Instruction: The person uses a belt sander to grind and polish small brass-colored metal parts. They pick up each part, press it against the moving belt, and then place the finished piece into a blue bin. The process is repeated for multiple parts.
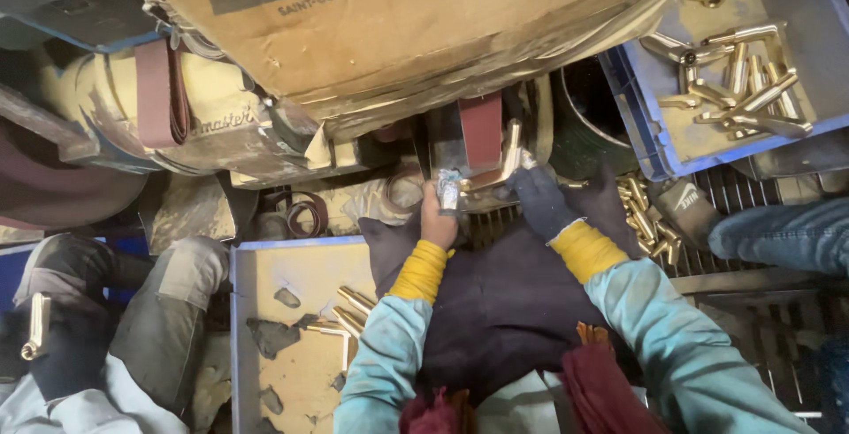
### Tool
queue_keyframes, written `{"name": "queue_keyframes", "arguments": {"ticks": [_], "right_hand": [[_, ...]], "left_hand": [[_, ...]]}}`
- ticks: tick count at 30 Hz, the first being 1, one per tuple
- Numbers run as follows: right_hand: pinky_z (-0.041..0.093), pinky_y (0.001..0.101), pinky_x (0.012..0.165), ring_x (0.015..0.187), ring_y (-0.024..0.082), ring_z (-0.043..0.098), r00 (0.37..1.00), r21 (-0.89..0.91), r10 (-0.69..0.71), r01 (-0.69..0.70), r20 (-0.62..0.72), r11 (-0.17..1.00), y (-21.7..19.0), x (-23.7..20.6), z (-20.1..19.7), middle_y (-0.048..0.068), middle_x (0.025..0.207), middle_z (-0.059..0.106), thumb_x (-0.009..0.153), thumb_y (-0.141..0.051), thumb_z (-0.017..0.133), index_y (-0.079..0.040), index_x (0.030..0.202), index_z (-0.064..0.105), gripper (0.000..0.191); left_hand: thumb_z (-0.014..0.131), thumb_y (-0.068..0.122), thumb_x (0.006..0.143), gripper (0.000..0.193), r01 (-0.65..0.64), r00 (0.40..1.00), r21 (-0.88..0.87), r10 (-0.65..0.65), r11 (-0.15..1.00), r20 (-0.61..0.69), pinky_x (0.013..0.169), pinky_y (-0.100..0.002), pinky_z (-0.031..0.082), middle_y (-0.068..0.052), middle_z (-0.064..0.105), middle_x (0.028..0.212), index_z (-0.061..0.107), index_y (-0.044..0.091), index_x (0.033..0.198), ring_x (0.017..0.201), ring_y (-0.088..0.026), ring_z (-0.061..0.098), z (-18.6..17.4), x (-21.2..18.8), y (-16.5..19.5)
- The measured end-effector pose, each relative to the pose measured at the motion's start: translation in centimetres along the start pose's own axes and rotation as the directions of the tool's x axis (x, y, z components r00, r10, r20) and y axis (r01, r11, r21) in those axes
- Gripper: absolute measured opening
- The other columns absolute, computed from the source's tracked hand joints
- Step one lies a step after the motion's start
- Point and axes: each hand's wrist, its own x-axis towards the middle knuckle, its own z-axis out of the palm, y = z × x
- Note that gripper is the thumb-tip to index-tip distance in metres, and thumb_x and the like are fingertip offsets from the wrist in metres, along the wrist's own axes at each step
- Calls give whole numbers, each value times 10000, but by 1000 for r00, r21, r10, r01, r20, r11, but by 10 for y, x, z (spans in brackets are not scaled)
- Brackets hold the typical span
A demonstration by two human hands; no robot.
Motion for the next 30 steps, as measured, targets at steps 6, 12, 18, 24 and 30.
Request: {"name": "queue_keyframes", "arguments": {"ticks": [6,12,18,24,30], "right_hand": [[550,320,843,858,173,680,861,664,442,-487,253,568,-3,19,10,104,892,715,1070,-192,462,-3,1011,627,258],[524,368,848,958,281,642,996,238,86,-89,23,967,3,27,9,163,1042,663,1008,-44,469,-21,1076,641,186],[501,437,873,995,381,619,994,-92,-112,113,18,989,7,30,6,210,1069,631,911,28,516,-8,1122,631,244],[502,434,873,1003,365,618,995,115,98,-98,7,989,-4,35,7,213,1057,645,967,-1,505,9,1092,646,188],[516,432,856,977,364,638,999,-50,-29,30,30,998,-8,38,8,227,1056,653,990,-64,498,27,1035,653,185]], "left_hand": [[584,96,950,151,-4,999,104,9,995,-41,841,-370,508,-147,659,962,547,37,1084,901,-242,638,2,10,-5],[544,53,944,100,88,995,31,-87,996,-53,781,-353,513,-109,642,913,553,52,1043,845,-210,609,6,16,-21],[453,9,956,192,263,961,-257,-277,930,-16,639,-283,469,-51,605,929,574,61,1096,782,-128,551,10,28,-19],[406,46,892,366,600,779,-394,-620,696,92,454,-303,392,-64,614,722,585,170,1185,527,-144,507,14,45,-22],[424,146,974,302,699,711,-293,-678,652,187,439,-308,409,-76,629,667,655,-17,867,501,-156,526,23,64,-30]]}}
